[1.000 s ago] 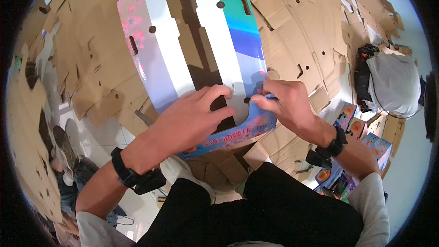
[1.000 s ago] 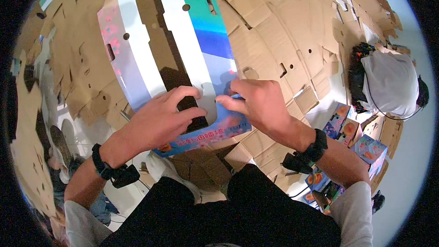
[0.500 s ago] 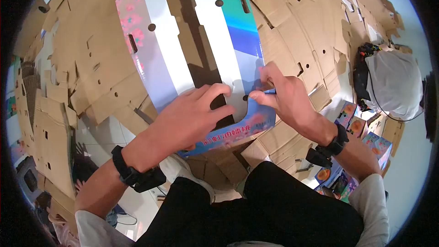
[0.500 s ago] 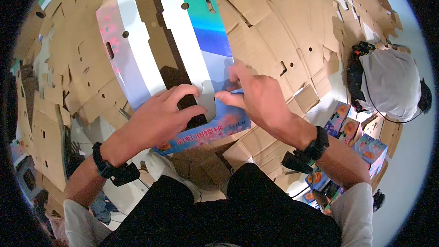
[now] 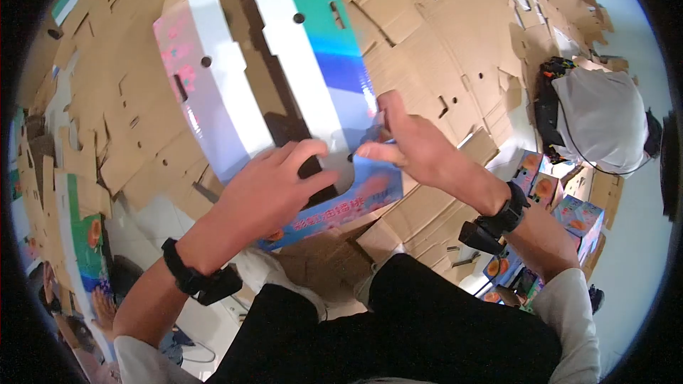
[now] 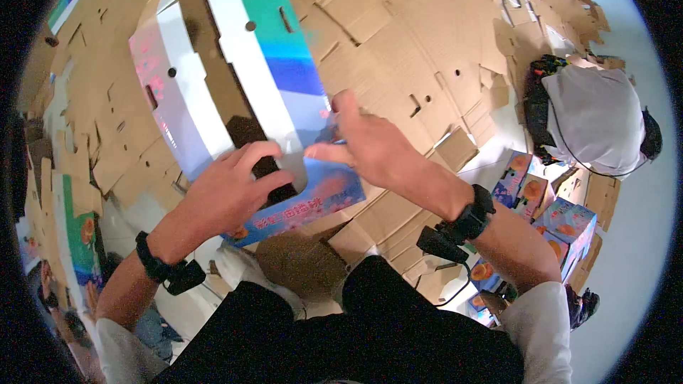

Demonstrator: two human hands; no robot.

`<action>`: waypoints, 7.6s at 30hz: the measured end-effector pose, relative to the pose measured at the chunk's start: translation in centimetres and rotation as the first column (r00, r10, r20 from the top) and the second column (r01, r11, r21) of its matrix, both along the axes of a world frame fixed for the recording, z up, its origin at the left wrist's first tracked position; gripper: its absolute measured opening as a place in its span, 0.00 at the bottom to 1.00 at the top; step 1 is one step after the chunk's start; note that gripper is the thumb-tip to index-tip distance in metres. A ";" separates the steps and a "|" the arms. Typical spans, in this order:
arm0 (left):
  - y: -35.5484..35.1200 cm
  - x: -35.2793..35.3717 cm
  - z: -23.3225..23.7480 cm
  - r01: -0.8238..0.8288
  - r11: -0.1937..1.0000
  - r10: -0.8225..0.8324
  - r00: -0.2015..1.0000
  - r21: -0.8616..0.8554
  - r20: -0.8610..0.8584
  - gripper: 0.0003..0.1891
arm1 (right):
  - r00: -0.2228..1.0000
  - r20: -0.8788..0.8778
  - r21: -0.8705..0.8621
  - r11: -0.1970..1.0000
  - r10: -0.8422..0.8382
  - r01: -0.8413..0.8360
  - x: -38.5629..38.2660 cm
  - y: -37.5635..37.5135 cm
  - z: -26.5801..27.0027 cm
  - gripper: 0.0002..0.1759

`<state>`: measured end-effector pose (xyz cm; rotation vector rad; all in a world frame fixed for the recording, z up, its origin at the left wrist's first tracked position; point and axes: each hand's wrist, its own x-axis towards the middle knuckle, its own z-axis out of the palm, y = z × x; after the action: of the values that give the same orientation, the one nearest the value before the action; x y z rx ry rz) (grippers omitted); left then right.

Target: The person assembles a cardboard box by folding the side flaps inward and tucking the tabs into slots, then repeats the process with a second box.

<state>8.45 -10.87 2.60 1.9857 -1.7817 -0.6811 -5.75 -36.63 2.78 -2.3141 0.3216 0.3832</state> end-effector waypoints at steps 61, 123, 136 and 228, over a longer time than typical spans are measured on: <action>-2.1 -0.3 -1.8 -0.021 0.994 0.022 1.000 -0.108 0.012 0.13 | 0.959 0.145 0.170 0.961 -0.242 0.217 -2.2 2.2 1.2 0.13; -2.3 -2.6 -1.6 -0.056 0.991 0.058 0.998 -0.122 0.017 0.13 | 0.899 -0.430 0.212 0.958 -0.086 0.193 0.3 -1.6 1.2 0.14; -2.2 -2.4 -1.9 -0.029 0.992 0.033 0.999 -0.126 0.027 0.13 | 0.911 -0.403 0.154 0.975 -0.086 0.160 0.3 -1.6 0.4 0.24; 3.4 -3.2 2.2 -0.328 0.816 0.564 0.276 0.475 -0.778 0.22 | 0.996 0.090 -0.027 0.999 -0.019 0.022 -11.0 5.0 4.0 0.39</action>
<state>5.23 -7.47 4.84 1.5398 -0.4229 -1.4252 -16.73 -31.67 6.76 -2.3452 0.3078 0.2648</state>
